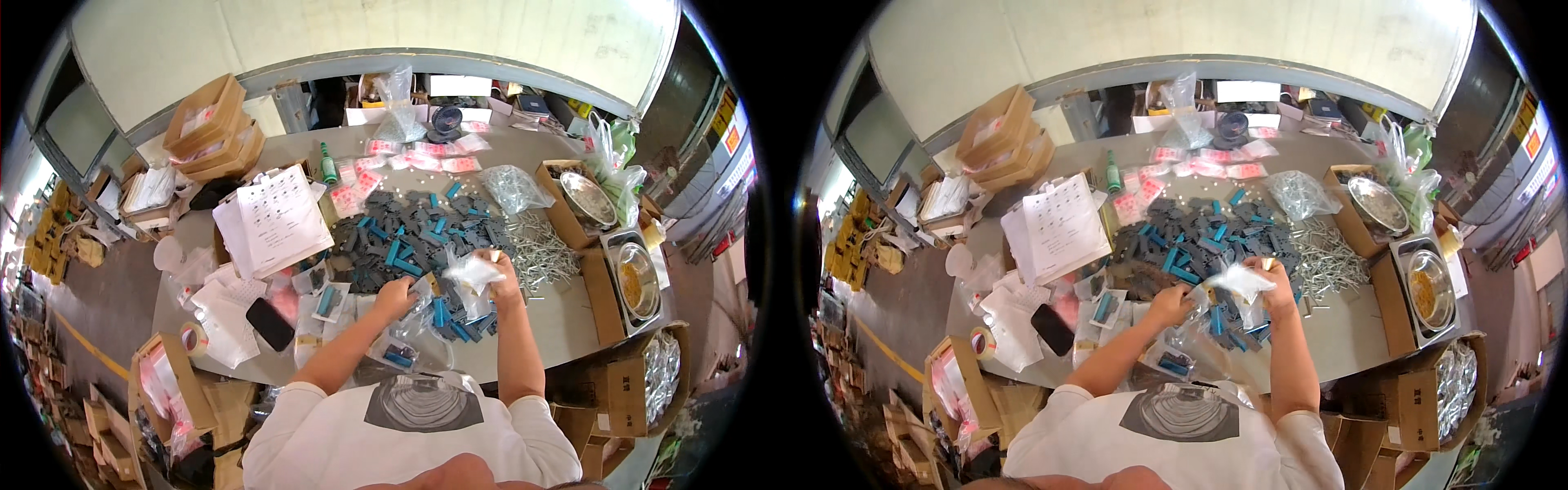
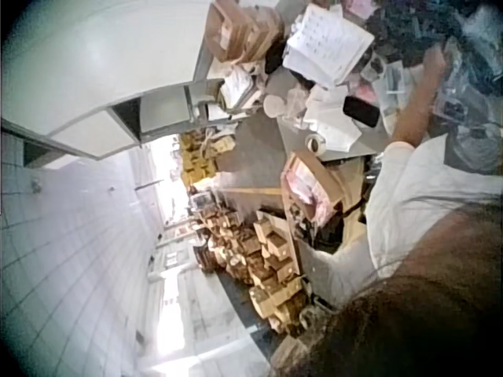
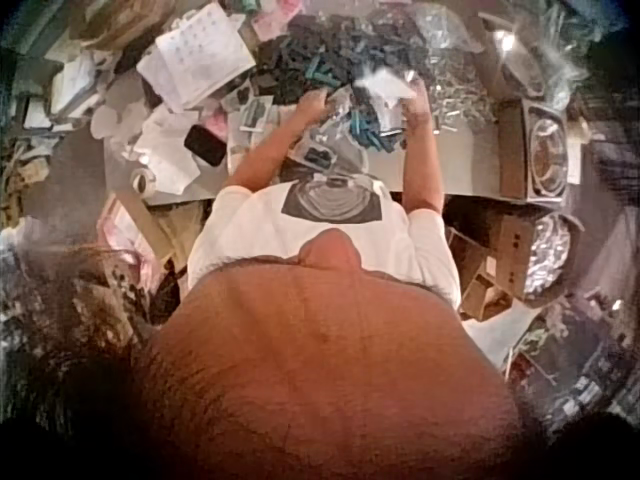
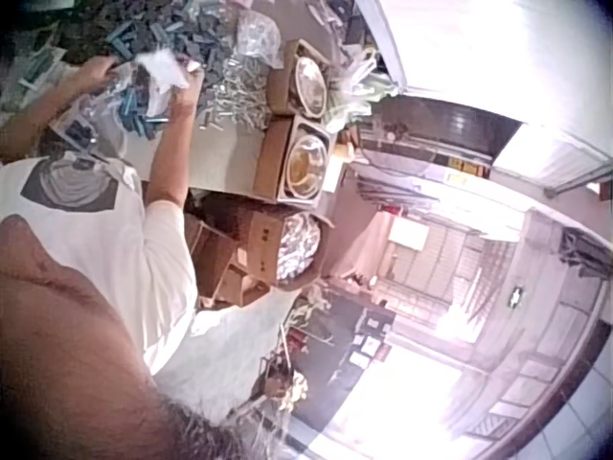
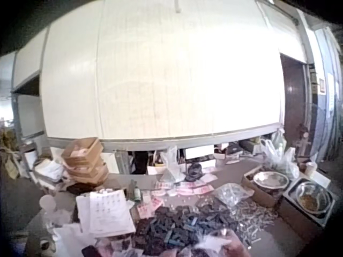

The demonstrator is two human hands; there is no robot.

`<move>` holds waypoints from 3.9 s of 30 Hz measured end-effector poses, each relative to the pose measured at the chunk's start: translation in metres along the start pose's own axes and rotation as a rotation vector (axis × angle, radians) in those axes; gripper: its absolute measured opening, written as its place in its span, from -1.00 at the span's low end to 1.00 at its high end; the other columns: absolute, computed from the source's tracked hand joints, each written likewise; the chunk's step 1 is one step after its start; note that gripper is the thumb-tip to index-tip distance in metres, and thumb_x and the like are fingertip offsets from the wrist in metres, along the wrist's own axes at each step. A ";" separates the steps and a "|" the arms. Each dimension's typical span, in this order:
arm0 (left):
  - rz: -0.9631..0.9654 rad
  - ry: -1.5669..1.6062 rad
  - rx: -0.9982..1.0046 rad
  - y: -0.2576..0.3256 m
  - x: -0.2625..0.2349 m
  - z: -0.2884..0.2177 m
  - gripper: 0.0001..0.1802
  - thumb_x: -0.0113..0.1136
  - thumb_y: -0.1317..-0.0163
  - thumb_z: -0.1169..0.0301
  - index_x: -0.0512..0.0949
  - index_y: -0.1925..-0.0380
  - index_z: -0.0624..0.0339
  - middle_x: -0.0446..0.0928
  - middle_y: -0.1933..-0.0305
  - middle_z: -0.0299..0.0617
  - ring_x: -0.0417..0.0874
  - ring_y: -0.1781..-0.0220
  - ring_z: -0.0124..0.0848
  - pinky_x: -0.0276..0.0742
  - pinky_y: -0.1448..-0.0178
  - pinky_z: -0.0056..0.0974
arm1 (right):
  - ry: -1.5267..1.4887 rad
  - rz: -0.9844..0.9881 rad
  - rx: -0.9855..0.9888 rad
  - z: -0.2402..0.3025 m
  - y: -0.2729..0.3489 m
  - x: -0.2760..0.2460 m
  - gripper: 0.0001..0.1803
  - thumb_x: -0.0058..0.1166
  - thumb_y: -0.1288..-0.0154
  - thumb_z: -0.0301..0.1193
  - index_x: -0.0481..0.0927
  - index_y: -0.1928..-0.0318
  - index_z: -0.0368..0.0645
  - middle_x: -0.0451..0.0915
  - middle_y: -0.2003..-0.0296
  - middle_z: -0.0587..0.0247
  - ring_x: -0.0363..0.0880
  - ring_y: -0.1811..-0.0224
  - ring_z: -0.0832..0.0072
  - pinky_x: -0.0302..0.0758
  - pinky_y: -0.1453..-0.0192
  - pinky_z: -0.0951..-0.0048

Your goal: The person packages metal parts by inserting them into small plastic pouches by hand at a workstation.

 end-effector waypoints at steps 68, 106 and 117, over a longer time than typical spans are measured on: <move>-0.036 0.127 0.282 0.042 -0.104 -0.091 -0.79 0.06 -0.19 0.39 0.43 0.22 0.27 0.54 0.36 -0.07 0.57 0.35 -0.17 0.46 0.26 -0.25 | 0.938 0.425 -0.065 -0.016 0.039 0.119 -0.74 0.26 -0.02 -0.35 0.52 0.39 -0.28 0.54 0.55 0.25 0.43 0.54 0.45 0.38 0.40 0.45; 0.188 1.604 -0.736 -0.009 -0.037 -0.062 -0.34 0.04 -0.22 0.49 -0.05 -0.24 0.00 0.49 0.20 -0.02 0.66 0.30 -0.24 0.59 0.44 -0.37 | -0.085 -0.342 0.433 -0.057 -0.020 -0.003 -0.76 -0.06 -0.29 -0.30 0.56 0.27 -0.21 0.43 0.60 0.44 0.25 0.66 0.70 0.21 0.64 0.63; 0.064 1.621 -0.645 -0.010 -0.045 -0.067 -0.47 0.12 -0.17 0.54 0.14 -0.09 -0.01 0.43 0.41 -0.15 0.47 0.54 -0.58 0.27 0.68 -0.63 | -0.160 -0.291 0.387 -0.067 -0.020 -0.007 -0.74 -0.10 -0.31 -0.21 0.46 0.36 -0.12 0.31 0.70 0.49 0.15 0.80 0.70 0.09 0.77 0.68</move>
Point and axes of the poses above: each hand's wrist, its own y-axis away from the middle knuckle, its own x-axis out of the palm, z = x × y, the point moved 3 cm from there along -y, towards the middle knuckle
